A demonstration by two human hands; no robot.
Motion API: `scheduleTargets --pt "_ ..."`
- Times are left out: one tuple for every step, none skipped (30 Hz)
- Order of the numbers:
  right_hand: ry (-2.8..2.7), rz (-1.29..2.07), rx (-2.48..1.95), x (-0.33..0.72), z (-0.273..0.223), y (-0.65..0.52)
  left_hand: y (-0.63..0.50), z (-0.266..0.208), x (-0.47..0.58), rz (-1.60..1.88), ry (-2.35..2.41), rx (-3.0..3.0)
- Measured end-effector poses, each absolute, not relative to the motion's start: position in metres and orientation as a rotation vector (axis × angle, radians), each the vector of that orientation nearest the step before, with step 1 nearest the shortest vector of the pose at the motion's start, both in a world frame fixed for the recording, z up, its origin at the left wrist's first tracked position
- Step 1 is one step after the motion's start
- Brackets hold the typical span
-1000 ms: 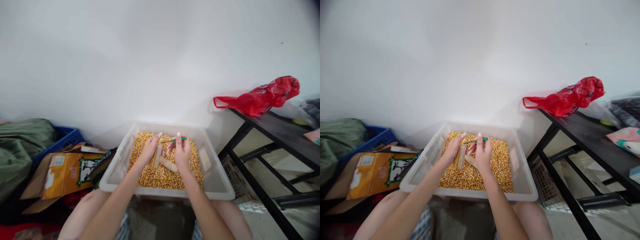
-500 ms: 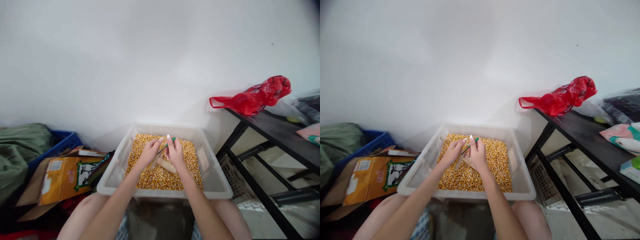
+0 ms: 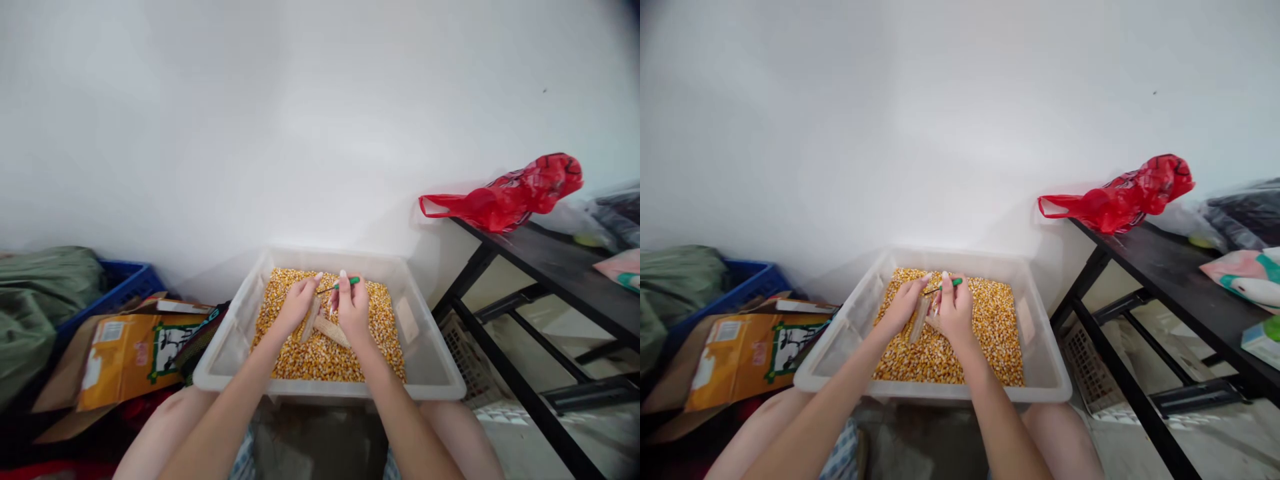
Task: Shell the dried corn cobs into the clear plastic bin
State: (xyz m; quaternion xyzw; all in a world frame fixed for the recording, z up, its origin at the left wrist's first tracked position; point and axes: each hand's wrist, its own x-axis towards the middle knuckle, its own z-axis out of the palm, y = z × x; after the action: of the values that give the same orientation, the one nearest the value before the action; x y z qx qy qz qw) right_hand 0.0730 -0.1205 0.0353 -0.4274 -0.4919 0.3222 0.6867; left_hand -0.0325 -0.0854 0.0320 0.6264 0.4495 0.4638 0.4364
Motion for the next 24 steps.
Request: scheduleTargets --pt "-1.106 0.735 -0.97 0.075 0.035 -0.119 -0.085 0.031 -0.032 1.15 1.111 1.585" --pt "-1.11 0.751 -0.986 0.077 0.034 -0.117 -0.086 0.031 -0.032 1.141 1.104 1.622" --pt "-1.12 0.766 -1.004 0.08 0.034 -0.115 -0.086 0.03 -0.031 1.132 1.102 1.666" --pt "-1.14 0.774 -1.023 0.083 0.033 -0.113 -0.087 0.03 -0.031 1.123 1.108 1.717" --pt "-1.177 0.773 -1.042 0.086 0.032 -0.111 -0.088 0.029 -0.031 1.112 1.119 1.77" --pt "-1.226 0.761 -1.06 0.088 0.031 -0.11 -0.088 0.029 -0.03 1.096 1.132 1.821" --pt "-1.282 0.739 -1.078 0.09 0.03 -0.109 -0.089 0.029 -0.03 1.076 1.145 1.863" --pt "-1.339 0.708 -1.096 0.091 0.029 -0.108 -0.089 0.029 -0.03 1.057 1.156 1.887" --pt "-1.385 0.671 -1.113 0.092 0.028 -0.108 -0.089 0.029 -0.03 1.043 1.164 1.893" --pt "-1.411 0.633 -1.127 0.092 0.028 -0.108 -0.089 0.029 -0.029 1.039 1.17 1.88" --pt "-1.407 0.601 -1.133 0.092 0.029 -0.108 -0.088 0.03 -0.03 1.049 1.176 1.848" --pt "-1.379 0.587 -1.128 0.092 0.03 -0.109 -0.087 0.03 -0.03 1.066 1.181 1.802" --pt "-1.329 0.595 -1.109 0.092 0.032 -0.11 -0.086 0.03 -0.03 1.088 1.185 1.746" --pt "-1.267 0.626 -1.078 0.092 0.033 -0.11 -0.085 0.03 -0.03 1.11 1.191 1.686" --pt "-1.205 0.675 -1.038 0.091 0.035 -0.111 -0.084 0.031 -0.031 1.128 1.197 1.625" --pt "-1.153 0.729 -0.998 0.09 0.037 -0.112 -0.084 0.031 -0.031 1.134 1.197 1.565" --pt "-1.117 0.779 -0.962 0.089 0.038 -0.112 -0.084 0.031 -0.031 1.13 1.188 1.509" --pt "-1.093 0.816 -0.935 0.088 0.038 -0.112 -0.084 0.032 -0.031 1.121 1.176 1.458" --pt "-1.078 0.839 -0.918 0.087 0.038 -0.111 -0.084 0.032 -0.031 1.113 1.163 1.417" --pt "-1.066 0.852 -0.906 0.086 0.038 -0.111 -0.085 0.032 -0.031 1.107 1.152 1.387" --pt "-1.05 0.86 -0.896 0.085 0.038 -0.11 -0.085 0.033 -0.031 1.107 1.145 1.367" --pt "-1.032 0.868 -0.884 0.085 0.037 -0.109 -0.085 0.033 -0.031 1.11 1.139 1.357" --pt "-1.013 0.878 -0.871 0.084 0.036 -0.109 -0.086 0.034 -0.031 1.114 1.134 1.354" --pt "-0.999 0.891 -0.859 0.084 0.035 -0.108 -0.086 0.034 -0.031 1.112 1.126 1.352"
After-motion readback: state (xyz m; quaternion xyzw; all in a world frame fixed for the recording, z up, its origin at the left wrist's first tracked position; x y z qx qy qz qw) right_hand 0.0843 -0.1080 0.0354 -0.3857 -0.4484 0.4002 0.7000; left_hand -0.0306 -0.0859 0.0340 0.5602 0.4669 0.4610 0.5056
